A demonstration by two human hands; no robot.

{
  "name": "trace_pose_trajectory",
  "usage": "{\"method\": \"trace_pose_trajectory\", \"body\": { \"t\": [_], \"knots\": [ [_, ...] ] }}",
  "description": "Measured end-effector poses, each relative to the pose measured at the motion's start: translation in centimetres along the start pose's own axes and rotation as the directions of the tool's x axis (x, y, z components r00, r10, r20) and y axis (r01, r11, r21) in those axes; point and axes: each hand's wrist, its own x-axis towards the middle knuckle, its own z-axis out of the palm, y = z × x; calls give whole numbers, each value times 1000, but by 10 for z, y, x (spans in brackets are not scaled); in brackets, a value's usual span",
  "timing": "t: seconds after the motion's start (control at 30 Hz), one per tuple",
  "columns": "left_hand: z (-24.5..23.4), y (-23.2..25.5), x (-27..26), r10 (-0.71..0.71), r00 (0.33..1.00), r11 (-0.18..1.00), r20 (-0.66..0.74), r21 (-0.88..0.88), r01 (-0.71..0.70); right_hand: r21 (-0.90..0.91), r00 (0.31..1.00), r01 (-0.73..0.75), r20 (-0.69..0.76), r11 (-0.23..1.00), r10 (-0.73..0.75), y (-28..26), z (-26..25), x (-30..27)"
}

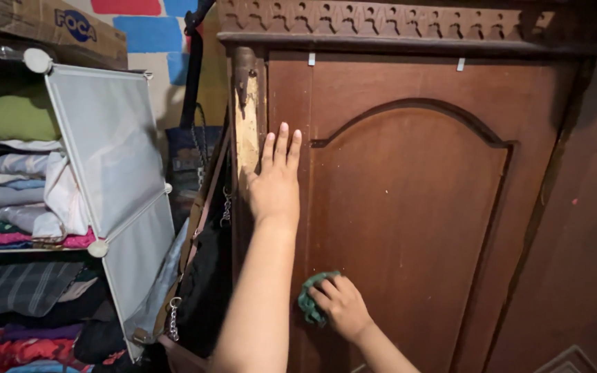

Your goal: Cleaning the exterior wooden doors and panels of a wardrobe using a cloth.

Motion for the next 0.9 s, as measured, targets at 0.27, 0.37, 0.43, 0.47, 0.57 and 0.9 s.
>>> {"method": "trace_pose_trajectory", "body": {
  "t": [0.27, 0.37, 0.43, 0.47, 0.57, 0.9],
  "knots": [
    [-1, 0, -2, -10, 1000, 999, -20, -44, 9, -45, 993, 119, -11, 992, -119, 42, -38, 64],
    [4, 0, -2, -15, 999, 999, -52, -38, 13, -106, 988, 113, -89, 988, -123, 63, -55, 97],
    [9, 0, 1, -15, 997, 999, -72, -37, 12, -147, 982, 79, -157, 986, -102, 74, -72, 130],
    [12, 1, 0, -19, 996, 1000, -84, -22, 17, -111, 978, -5, -209, 994, -19, 76, -83, 148],
    [8, 2, -3, -25, 997, 1000, -77, 8, 26, -34, 919, -147, -373, 989, 124, 83, -98, 185],
    [6, 1, -1, -35, 997, 999, -64, -6, 35, -162, 873, -39, -486, 986, -45, 110, -105, 195]
  ]
}}
